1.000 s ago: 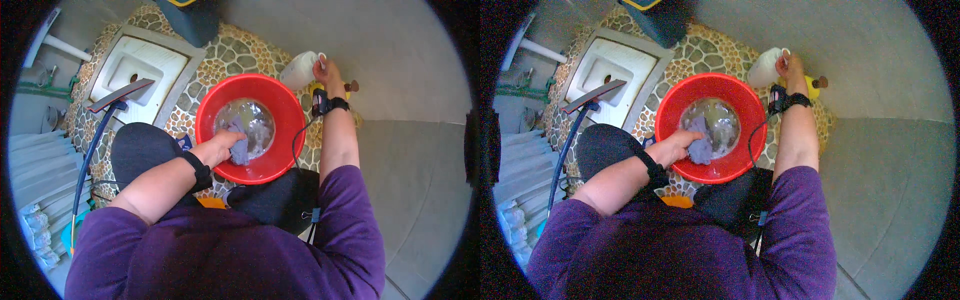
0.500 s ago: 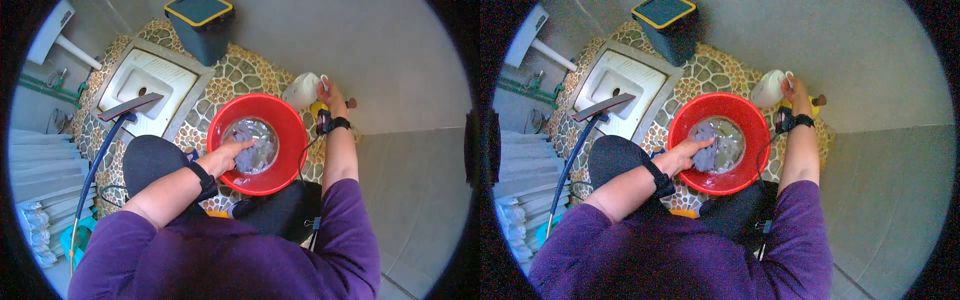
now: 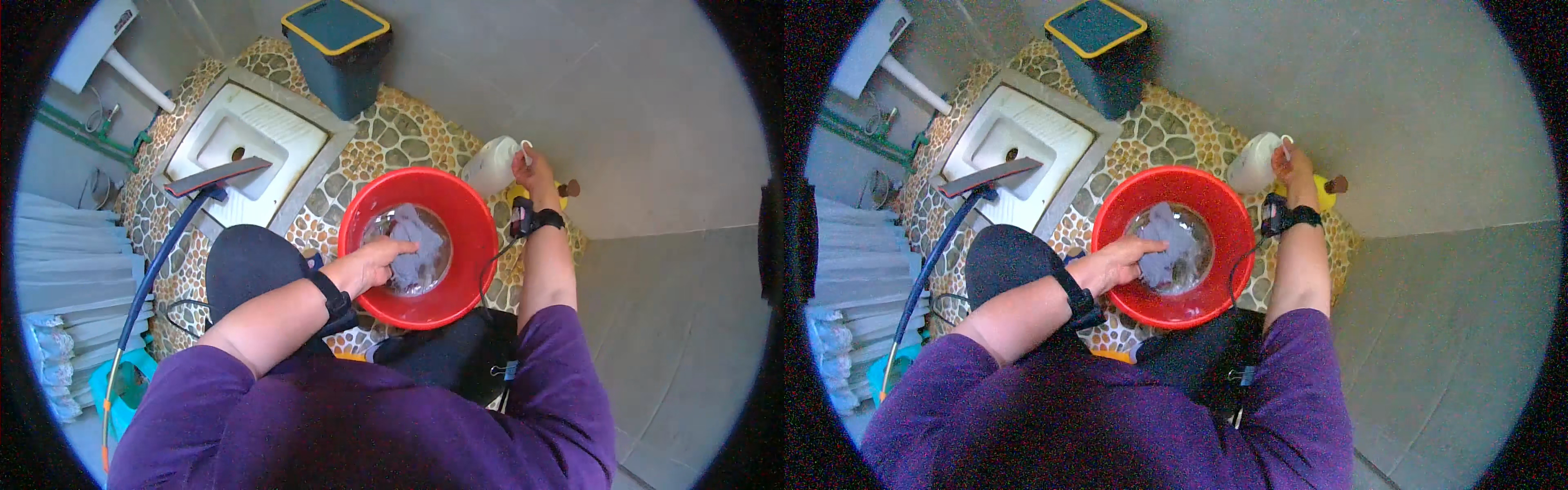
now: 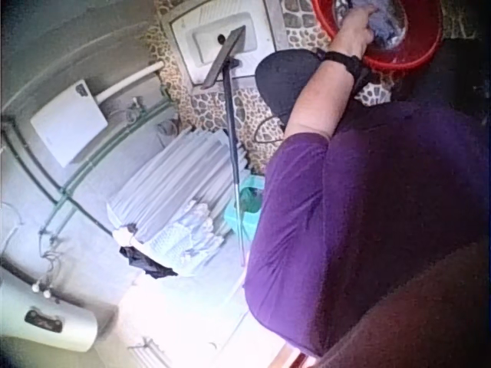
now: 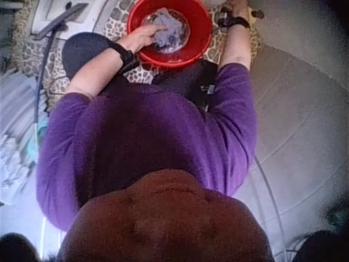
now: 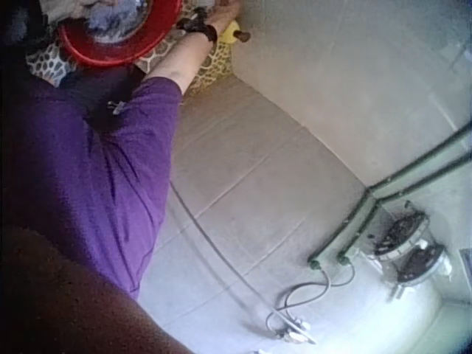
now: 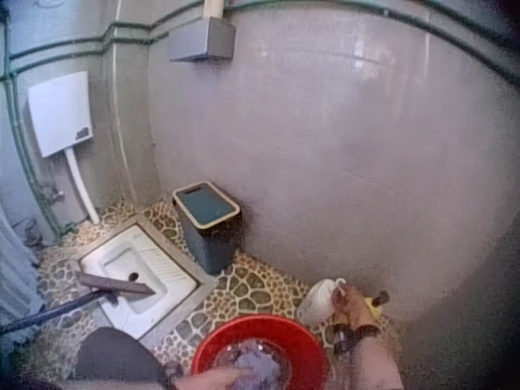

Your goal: Washing and rinsing a gray cloth in a red bucket filled with water inside a bathroom.

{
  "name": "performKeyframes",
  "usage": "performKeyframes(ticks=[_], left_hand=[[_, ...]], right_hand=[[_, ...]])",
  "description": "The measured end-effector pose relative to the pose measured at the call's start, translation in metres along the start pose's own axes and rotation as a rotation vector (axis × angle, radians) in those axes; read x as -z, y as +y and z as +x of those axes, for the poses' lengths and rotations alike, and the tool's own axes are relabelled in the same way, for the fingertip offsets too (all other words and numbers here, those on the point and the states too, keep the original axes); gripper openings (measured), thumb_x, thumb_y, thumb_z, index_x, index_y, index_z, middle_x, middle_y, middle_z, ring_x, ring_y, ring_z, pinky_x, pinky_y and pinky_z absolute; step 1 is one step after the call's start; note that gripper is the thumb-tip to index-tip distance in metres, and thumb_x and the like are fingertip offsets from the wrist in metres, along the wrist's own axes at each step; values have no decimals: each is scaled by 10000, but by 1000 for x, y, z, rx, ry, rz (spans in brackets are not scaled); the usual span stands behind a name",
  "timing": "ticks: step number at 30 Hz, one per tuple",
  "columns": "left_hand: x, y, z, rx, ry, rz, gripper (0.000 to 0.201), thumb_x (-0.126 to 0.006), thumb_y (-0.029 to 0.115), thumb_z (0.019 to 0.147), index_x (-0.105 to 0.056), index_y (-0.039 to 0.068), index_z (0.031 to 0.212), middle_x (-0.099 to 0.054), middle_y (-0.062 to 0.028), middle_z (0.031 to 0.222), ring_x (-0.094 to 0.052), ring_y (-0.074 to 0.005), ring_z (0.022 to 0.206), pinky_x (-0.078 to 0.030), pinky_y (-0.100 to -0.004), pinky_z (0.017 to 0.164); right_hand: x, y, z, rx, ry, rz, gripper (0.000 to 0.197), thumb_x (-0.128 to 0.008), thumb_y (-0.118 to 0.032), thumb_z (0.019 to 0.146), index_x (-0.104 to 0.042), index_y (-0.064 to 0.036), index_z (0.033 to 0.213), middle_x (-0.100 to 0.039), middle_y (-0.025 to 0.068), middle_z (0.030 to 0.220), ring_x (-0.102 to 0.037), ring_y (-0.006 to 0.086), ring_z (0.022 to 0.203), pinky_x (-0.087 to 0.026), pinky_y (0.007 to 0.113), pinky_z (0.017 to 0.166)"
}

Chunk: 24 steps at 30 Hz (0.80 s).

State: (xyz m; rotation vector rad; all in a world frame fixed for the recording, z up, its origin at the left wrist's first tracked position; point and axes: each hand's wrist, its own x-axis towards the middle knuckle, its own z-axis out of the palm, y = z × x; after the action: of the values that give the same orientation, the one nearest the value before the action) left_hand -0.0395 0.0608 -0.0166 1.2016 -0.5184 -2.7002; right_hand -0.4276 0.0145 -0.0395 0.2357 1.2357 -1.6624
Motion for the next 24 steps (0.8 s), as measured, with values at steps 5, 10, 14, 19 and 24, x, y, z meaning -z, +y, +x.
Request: performKeyframes(ticks=[5,10,14,19,24], left_hand=[[-5,-3,-1,6,108,-4,353,-545,72,815,-452,24,1152,-555,-127,1086,-541,-265,993,-426,-438,871],[-8,-1,0,-45,79,-98,329,-568,71,803,-480,59,1119,-565,-104,1048,-547,-265,953,-443,-453,806],[-21,5,2,-129,49,-63,336,-581,66,793,-483,71,1114,-563,-95,1051,-546,-262,950,-443,-455,804],[-8,1,2,-124,28,-53,341,-600,78,782,-492,72,1106,-561,-93,1056,-543,-259,946,-443,-461,800],[-4,-3,0,8,110,-51,342,-614,86,771,-504,57,1093,-563,-96,1053,-541,-260,949,-442,-461,807]], right_hand=[[11,7,-3,16,-38,5,162,-622,-165,779,-509,-53,809,-535,37,640,-532,135,524,-480,245,466],[8,17,-3,29,-34,5,170,-617,-178,787,-510,-49,818,-526,27,649,-522,113,541,-478,218,477],[11,1,-2,52,12,-83,182,-615,-195,788,-500,-54,801,-520,23,607,-515,122,491,-472,214,459],[3,-5,-2,-79,-20,12,171,-608,-157,785,-489,-38,816,-556,54,651,-567,157,540,-522,267,517],[10,15,14,20,0,-1,201,-624,-204,784,-500,-52,826,-540,53,639,-545,137,542,-491,269,465]])
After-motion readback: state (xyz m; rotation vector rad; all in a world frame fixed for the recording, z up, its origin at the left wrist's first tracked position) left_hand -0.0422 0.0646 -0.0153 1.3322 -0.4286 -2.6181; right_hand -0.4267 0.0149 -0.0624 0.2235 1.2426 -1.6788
